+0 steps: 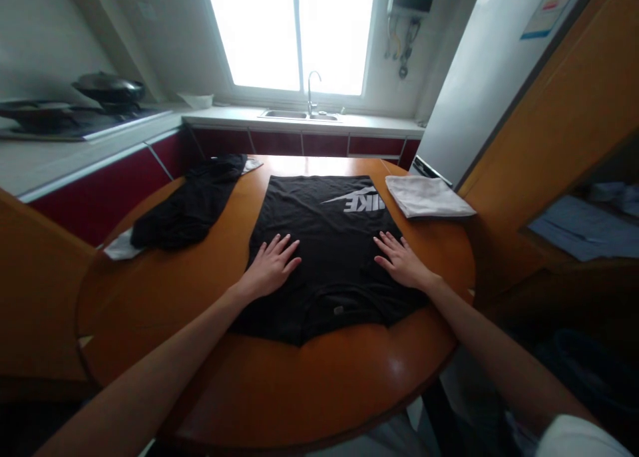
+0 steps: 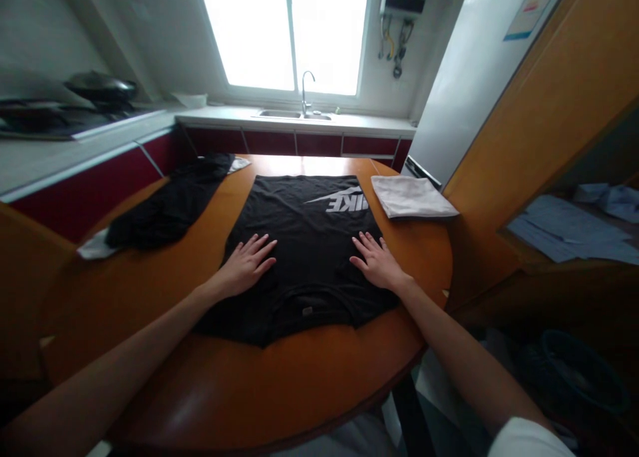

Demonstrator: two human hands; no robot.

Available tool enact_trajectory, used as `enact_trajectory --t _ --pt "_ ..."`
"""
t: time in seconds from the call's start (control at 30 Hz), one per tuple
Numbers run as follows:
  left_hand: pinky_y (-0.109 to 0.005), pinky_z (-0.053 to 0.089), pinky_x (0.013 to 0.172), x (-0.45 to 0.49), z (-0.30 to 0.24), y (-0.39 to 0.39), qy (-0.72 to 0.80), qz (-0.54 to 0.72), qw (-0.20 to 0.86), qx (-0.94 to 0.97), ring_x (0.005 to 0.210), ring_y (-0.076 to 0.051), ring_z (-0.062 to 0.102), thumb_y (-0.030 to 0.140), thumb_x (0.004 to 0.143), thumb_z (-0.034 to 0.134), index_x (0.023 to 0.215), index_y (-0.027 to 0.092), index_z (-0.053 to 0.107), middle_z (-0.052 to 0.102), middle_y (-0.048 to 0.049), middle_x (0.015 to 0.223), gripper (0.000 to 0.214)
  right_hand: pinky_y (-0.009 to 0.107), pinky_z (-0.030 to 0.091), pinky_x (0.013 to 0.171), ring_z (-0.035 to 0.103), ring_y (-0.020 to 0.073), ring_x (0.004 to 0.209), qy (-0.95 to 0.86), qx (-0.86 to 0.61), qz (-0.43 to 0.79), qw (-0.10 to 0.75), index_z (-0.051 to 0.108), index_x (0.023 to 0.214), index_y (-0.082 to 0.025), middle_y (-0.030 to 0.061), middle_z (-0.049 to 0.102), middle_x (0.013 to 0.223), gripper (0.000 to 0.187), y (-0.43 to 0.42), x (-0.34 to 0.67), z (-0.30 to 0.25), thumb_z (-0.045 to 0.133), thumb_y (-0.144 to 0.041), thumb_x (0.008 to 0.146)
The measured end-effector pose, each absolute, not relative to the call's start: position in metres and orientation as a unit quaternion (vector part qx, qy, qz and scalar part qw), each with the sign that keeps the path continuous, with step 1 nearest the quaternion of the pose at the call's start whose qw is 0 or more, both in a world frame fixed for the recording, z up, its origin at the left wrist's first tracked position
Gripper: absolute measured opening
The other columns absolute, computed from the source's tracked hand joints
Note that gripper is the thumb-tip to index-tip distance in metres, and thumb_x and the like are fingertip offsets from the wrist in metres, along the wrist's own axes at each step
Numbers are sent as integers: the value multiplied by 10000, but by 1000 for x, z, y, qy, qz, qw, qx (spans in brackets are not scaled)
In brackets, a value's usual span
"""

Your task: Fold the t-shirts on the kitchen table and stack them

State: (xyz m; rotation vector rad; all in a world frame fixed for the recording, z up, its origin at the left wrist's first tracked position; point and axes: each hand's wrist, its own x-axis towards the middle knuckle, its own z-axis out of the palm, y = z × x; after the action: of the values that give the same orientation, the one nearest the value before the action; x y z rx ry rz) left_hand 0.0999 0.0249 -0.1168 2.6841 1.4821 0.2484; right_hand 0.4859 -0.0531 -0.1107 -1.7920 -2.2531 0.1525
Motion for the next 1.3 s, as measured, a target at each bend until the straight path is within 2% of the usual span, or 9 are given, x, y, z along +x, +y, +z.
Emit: enact_trajectory --t 0.1,0.2,0.27,0.43,0.57,0.67,0.9,1.13,1.3 --pt "-610 201 1198 100 -118 27 483 83 31 871 1543 -344 160 528 1023 286 1554 220 399 279 -100 1651 624 597 141 1221 200 253 1537 -755 -624 63 190 401 1549 -252 94 303 1636 583 -58 490 -100 313 -524 1041" --pt "-601 202 1197 100 -121 29 482 80 30 872 1543 -343 162 531 1021 285 1552 225 404 281 -97 1652 625 566 204 1214 247 237 1524 -730 -629 62 260 439 1528 -259 93 370 1610 553 -69 490 -95 275 -492 1054" --pt "-594 196 1200 100 -122 30 480 82 26 873 1543 -336 163 531 1019 285 1551 233 404 281 -90 1653 622 551 204 1219 248 234 1524 -740 -619 59 255 453 1519 -264 88 375 1609 546 -78 486 -98 297 -497 1051" --pt "-596 201 1198 101 -121 31 488 81 29 869 1541 -338 172 529 1014 291 1547 242 413 294 -85 1649 617 610 147 1214 207 270 1535 -762 -615 63 195 440 1526 -274 92 312 1635 565 -88 484 -106 373 -528 1026" --pt "-604 194 1200 103 -119 29 489 83 37 868 1542 -340 169 527 1010 305 1545 244 417 287 -80 1651 615 562 221 1212 284 255 1511 -716 -634 77 282 474 1507 -242 105 390 1598 555 -75 498 -86 308 -497 1042" --pt "-606 196 1202 104 -113 26 490 92 47 866 1541 -337 173 508 1013 306 1529 224 441 298 -92 1646 604 525 250 1214 299 261 1504 -687 -649 59 321 505 1486 -198 116 415 1583 553 -56 498 -69 339 -466 1031" --pt "-512 249 1220 96 -92 23 523 172 32 834 1521 -284 260 404 1042 236 1513 124 437 354 -130 1618 584 575 243 1200 269 310 1512 -734 -639 33 227 449 1518 -145 163 350 1608 599 -28 459 -87 388 -456 1009" --pt "-573 148 1231 98 -108 18 574 47 16 817 1544 -352 141 603 1009 281 1562 35 315 222 -215 1645 793 552 187 1223 219 310 1528 -738 -661 20 134 365 1548 -60 196 265 1635 733 -26 453 -129 305 -559 1015" --pt "-502 170 1242 107 -104 12 554 66 -7 830 1547 -317 154 620 1012 255 1557 22 313 224 -208 1648 811 537 188 1225 202 292 1534 -737 -667 12 109 386 1536 -61 180 255 1643 728 -23 455 -130 268 -562 1022"
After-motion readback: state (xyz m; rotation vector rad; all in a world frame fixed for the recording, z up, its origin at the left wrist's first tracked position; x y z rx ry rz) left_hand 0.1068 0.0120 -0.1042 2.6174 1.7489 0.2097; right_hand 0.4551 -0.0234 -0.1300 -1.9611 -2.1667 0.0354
